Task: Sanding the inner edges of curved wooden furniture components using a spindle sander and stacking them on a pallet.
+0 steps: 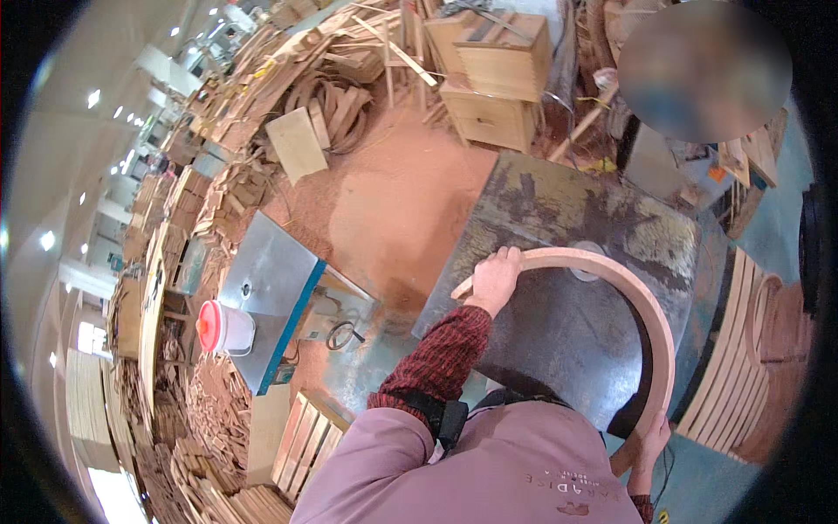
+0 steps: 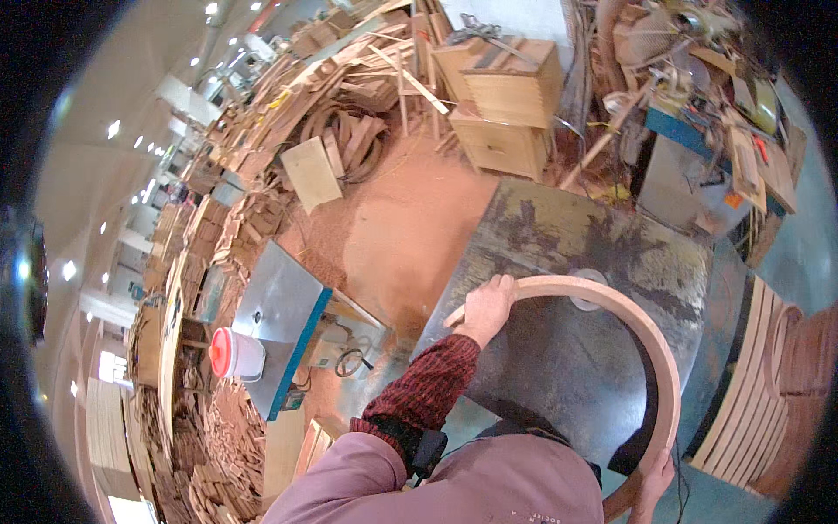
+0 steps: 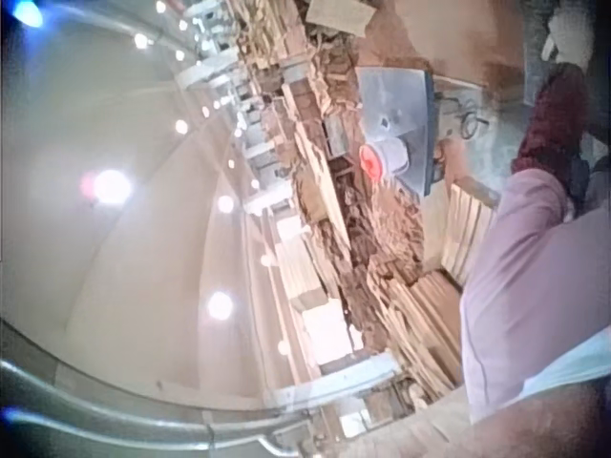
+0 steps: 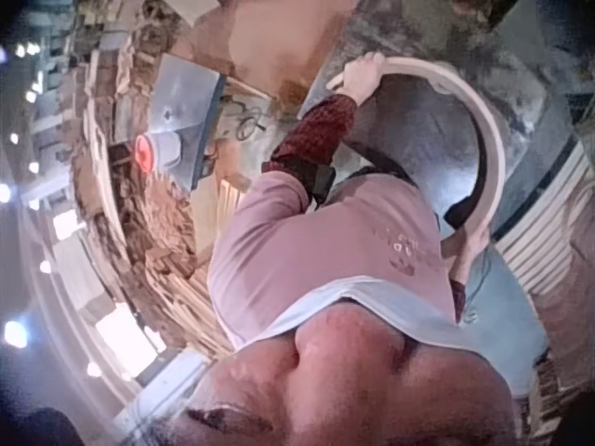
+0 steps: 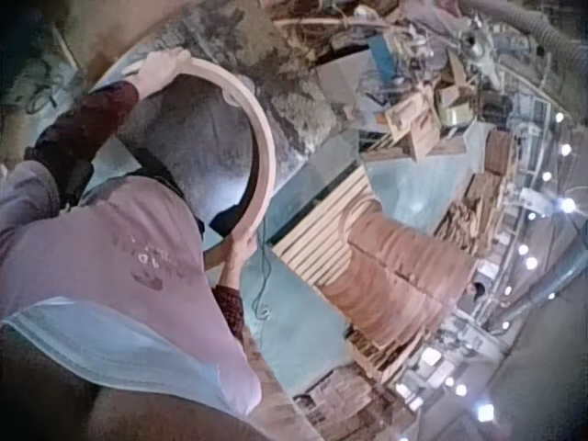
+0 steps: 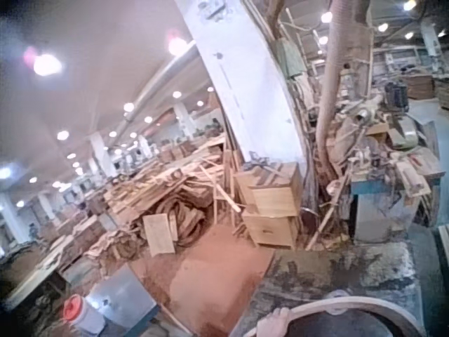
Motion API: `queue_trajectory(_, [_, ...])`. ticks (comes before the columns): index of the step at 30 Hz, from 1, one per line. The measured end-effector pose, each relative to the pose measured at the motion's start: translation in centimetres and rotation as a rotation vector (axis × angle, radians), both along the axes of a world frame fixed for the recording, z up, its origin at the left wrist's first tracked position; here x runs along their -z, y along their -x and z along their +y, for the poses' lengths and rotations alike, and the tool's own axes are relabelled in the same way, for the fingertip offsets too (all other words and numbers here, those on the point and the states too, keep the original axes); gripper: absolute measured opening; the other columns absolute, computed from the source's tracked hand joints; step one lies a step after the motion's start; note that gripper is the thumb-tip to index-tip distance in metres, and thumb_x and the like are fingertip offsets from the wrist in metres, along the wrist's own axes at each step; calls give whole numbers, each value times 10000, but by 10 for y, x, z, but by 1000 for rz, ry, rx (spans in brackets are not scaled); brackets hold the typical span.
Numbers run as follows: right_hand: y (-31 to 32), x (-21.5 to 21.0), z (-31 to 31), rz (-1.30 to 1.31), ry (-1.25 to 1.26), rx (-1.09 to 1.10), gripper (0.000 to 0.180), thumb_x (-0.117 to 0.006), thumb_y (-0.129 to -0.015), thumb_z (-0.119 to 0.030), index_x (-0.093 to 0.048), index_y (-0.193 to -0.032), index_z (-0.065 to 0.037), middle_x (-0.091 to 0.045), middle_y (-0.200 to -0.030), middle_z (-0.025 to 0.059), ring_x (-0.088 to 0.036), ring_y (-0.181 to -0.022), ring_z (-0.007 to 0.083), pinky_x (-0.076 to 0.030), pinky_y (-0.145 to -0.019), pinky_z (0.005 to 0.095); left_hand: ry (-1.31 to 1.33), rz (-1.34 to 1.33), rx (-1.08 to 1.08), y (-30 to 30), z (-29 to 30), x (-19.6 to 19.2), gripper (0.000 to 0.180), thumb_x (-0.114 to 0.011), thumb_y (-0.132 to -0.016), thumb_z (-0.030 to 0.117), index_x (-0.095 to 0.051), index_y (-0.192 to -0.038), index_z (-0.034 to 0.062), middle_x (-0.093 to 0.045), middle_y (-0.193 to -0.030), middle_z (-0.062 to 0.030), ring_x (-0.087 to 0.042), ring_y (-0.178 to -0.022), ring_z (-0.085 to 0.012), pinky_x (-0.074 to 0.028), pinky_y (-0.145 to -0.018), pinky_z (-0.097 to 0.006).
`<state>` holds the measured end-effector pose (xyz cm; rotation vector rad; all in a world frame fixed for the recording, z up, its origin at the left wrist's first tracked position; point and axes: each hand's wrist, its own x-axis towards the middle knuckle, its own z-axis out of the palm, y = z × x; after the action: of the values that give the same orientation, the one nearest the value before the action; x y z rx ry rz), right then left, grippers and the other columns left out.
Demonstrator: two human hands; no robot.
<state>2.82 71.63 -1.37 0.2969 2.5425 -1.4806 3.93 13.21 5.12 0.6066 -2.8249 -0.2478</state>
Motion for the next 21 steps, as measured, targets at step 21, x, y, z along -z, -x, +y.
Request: queue_trajectory(21, [67, -37, -102, 96, -124, -373, 598, -435, -1115, -400, -630, -1137, 165, -686, -895, 228, -608, -814, 266, -493, -773, 438, -98, -41, -264, -84, -50, -10, 185, -672, -959, 253, -601, -1055, 112, -693, -1012, -134, -718, -886, -378, -574, -744, -529])
